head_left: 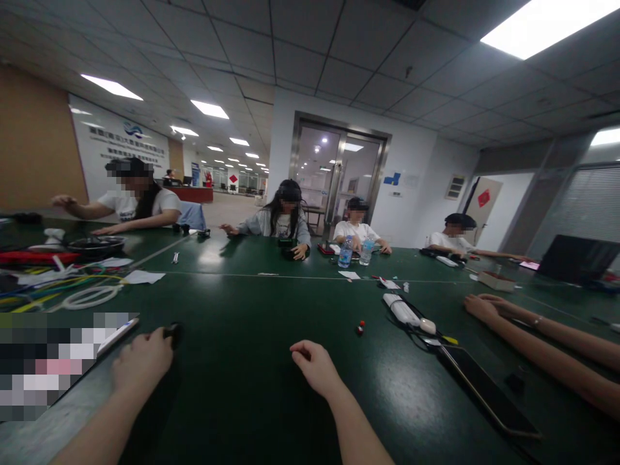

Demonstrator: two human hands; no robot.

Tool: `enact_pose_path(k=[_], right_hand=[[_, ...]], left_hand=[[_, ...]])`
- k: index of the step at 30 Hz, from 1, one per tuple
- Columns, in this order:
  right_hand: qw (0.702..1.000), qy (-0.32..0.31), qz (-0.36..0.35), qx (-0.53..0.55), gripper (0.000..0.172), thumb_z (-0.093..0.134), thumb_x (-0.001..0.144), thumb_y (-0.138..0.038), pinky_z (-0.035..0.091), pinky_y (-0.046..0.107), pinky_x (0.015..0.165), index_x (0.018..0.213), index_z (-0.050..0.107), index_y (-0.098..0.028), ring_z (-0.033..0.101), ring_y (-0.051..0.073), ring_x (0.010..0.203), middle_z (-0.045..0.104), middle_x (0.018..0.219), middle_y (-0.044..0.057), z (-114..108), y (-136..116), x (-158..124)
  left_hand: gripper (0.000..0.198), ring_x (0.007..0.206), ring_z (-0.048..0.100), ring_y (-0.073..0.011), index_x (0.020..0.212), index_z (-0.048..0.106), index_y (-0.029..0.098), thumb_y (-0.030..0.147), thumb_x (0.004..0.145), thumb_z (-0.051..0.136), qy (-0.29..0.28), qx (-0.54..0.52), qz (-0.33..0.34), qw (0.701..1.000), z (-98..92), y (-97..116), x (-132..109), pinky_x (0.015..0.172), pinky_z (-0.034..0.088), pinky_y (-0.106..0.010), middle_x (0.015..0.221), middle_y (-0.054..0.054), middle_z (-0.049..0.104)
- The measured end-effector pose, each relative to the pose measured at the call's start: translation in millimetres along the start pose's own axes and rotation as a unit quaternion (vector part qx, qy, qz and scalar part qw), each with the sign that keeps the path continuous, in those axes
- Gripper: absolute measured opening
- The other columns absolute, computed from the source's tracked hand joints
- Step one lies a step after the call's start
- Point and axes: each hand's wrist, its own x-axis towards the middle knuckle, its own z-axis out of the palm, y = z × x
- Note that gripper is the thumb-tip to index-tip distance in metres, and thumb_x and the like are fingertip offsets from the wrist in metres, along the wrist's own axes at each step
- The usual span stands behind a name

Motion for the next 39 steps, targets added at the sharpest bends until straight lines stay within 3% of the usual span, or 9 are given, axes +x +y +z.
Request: enact_pose_path(k=[2,4,6,10,22,25,27,31,39], right_hand=[[1.0,0.008,-0.003,0.002,0.026,0.047,0.078,-0.031,0.042,0.028,0.074,0.102,0.056,-0.026,0.054,0.016,0.089,0.057,0.097,0.0,2.3,-1.9,-0.8],[1.0,0.009,-0.014,-0.01,0.03,0.051,0.076,-0.032,0.042,0.028,0.072,0.105,0.055,-0.026,0.053,0.015,0.085,0.056,0.096,0.0,3.5,-5.6,-3.0],[0.998,-0.012,-0.043,-0.033,0.033,0.058,0.07,-0.033,0.041,0.028,0.072,0.102,0.057,-0.027,0.052,0.015,0.084,0.054,0.095,0.0,3.8,-10.1,-5.9],[0.991,-0.071,-0.087,-0.077,0.027,0.064,0.064,-0.033,0.039,0.028,0.073,0.091,0.063,-0.028,0.05,0.016,0.086,0.053,0.094,0.0,5.0,-16.9,-9.6],[0.988,-0.054,-0.089,-0.113,0.022,0.064,0.064,-0.029,0.039,0.027,0.072,0.086,0.062,-0.025,0.049,0.015,0.084,0.052,0.091,0.0,14.3,-19.5,-10.1],[0.993,-0.005,-0.107,-0.051,0.019,0.061,0.067,-0.029,0.04,0.028,0.072,0.085,0.061,-0.024,0.051,0.016,0.082,0.054,0.089,0.0,11.8,-17.4,-6.8],[0.989,0.09,-0.101,0.06,0.02,0.054,0.073,-0.031,0.041,0.028,0.069,0.091,0.057,-0.022,0.052,0.015,0.078,0.055,0.086,0.001,5.9,-11.6,-0.8],[0.918,0.263,-0.037,0.294,0.03,0.055,0.072,-0.041,0.043,0.027,0.064,0.095,0.054,-0.022,0.053,0.016,0.077,0.057,0.089,0.003,-7.7,8.9,15.4],[0.833,0.302,0.003,0.463,0.037,0.068,0.061,-0.04,0.041,0.022,0.053,0.093,0.058,-0.024,0.052,0.01,0.065,0.059,0.084,0.0,-12.6,18.2,21.6]], left_hand=[[0.04,0.102,0.05,-0.0269,0.113,0.053,0.017,0.029,0.079,0.035,-0.047,-0.016,0.092,0.995,12.8,28.8,-17.4,0.084,0.04,-0.04,0.114,-0.013,0.053],[0.039,0.107,0.047,-0.0204,0.116,0.051,0.023,0.029,0.079,0.039,-0.158,-0.081,0.297,0.938,24.8,58.4,-38.7,0.093,0.035,-0.033,0.119,-0.006,0.051],[0.041,0.111,0.044,-0.0188,0.12,0.047,0.028,0.034,0.079,0.041,-0.234,-0.133,0.37,0.889,31.7,80.6,-58.5,0.096,0.033,-0.033,0.121,-0.002,0.05],[0.05,0.115,0.042,-0.0205,0.125,0.04,0.025,0.036,0.077,0.047,-0.287,-0.194,0.33,0.878,31.2,92.5,-76.5,0.097,0.032,-0.034,0.124,-0.004,0.048],[0.045,0.113,0.043,-0.0209,0.119,0.045,0.024,0.034,0.075,0.05,-0.293,-0.232,0.329,0.867,32.2,85.9,-72.9,0.098,0.031,-0.036,0.122,-0.003,0.05],[0.037,0.111,0.044,-0.0199,0.113,0.051,0.027,0.034,0.077,0.048,-0.296,-0.227,0.35,0.859,25.3,88.3,-75.1,0.097,0.032,-0.035,0.118,-0.001,0.051],[0.035,0.111,0.044,-0.0192,0.112,0.051,0.028,0.034,0.077,0.049,-0.301,-0.226,0.352,0.857,22.5,88.3,-75.1,0.098,0.032,-0.035,0.119,0.0,0.05],[0.038,0.113,0.042,-0.0201,0.114,0.05,0.028,0.035,0.077,0.048,-0.311,-0.226,0.345,0.857,22.9,86.3,-73.4,0.098,0.031,-0.036,0.122,0.0,0.048],[0.039,0.114,0.041,-0.0201,0.116,0.048,0.029,0.035,0.078,0.048,-0.328,-0.217,0.333,0.857,17.6,88.3,-74.4,0.099,0.031,-0.036,0.123,0.001,0.047]])
